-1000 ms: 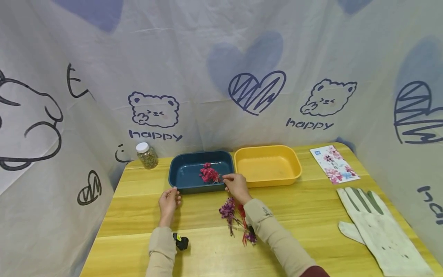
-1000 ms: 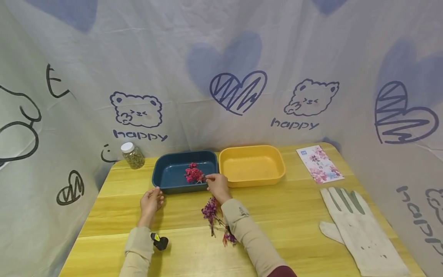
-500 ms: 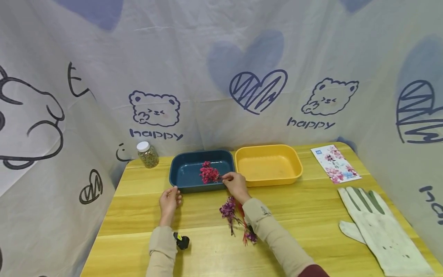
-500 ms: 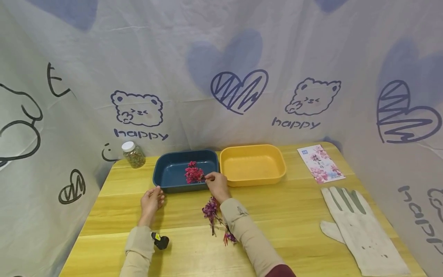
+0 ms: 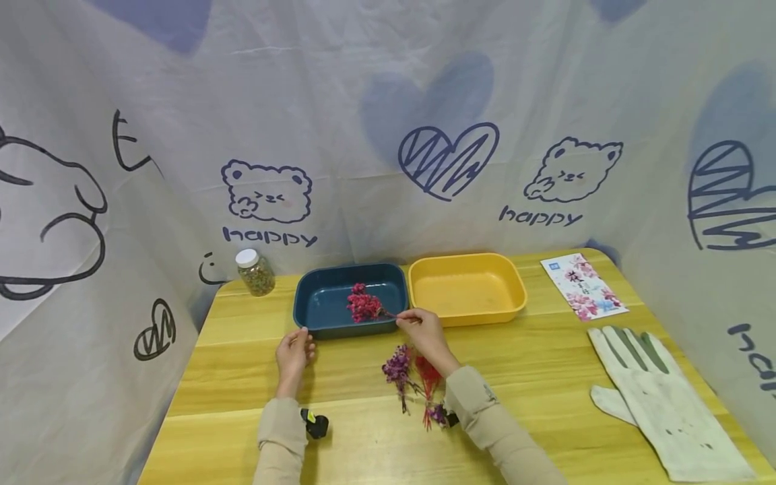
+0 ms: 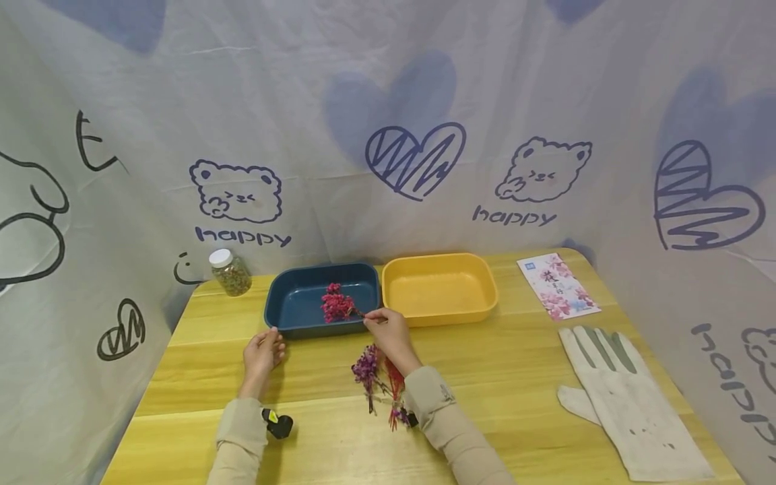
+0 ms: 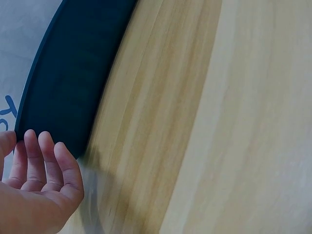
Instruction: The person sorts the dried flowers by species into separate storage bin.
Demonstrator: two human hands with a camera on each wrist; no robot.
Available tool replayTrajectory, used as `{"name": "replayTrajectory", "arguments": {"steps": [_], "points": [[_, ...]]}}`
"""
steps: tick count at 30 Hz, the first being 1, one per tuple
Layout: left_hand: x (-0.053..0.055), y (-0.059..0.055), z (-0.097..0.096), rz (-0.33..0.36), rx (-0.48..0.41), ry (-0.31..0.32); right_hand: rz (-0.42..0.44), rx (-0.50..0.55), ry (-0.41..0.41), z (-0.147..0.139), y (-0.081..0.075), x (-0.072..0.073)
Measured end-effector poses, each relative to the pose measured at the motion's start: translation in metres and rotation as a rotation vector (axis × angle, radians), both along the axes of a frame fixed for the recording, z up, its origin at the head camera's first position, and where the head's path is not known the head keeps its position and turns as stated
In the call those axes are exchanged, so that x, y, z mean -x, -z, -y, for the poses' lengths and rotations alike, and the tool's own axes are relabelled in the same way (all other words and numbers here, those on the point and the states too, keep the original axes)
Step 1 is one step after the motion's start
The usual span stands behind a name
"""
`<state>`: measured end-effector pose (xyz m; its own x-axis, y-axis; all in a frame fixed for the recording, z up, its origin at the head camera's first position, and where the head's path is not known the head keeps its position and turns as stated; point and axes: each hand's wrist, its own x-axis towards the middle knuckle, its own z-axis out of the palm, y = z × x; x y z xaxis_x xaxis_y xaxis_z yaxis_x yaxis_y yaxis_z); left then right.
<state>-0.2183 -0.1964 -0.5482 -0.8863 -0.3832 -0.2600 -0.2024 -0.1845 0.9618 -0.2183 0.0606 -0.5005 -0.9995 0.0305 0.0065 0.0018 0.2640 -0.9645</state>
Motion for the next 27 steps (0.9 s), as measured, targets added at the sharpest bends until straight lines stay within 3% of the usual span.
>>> {"name": "replayTrajectory", "arguments": {"steps": [6,12,27], "points": [[-0.001,-0.002,0.0,0.006,0.007,-0.002,0.014,0.012,-0.001,-0.01,-0.007,-0.019],[0.0,-0.002,-0.001,0.009,0.013,0.007,0.018,-0.049,0.019,-0.019,-0.006,-0.042],[-0.001,-0.002,0.0,0.014,0.01,0.006,0.072,-0.116,0.025,-0.033,0.033,-0.094]]}}
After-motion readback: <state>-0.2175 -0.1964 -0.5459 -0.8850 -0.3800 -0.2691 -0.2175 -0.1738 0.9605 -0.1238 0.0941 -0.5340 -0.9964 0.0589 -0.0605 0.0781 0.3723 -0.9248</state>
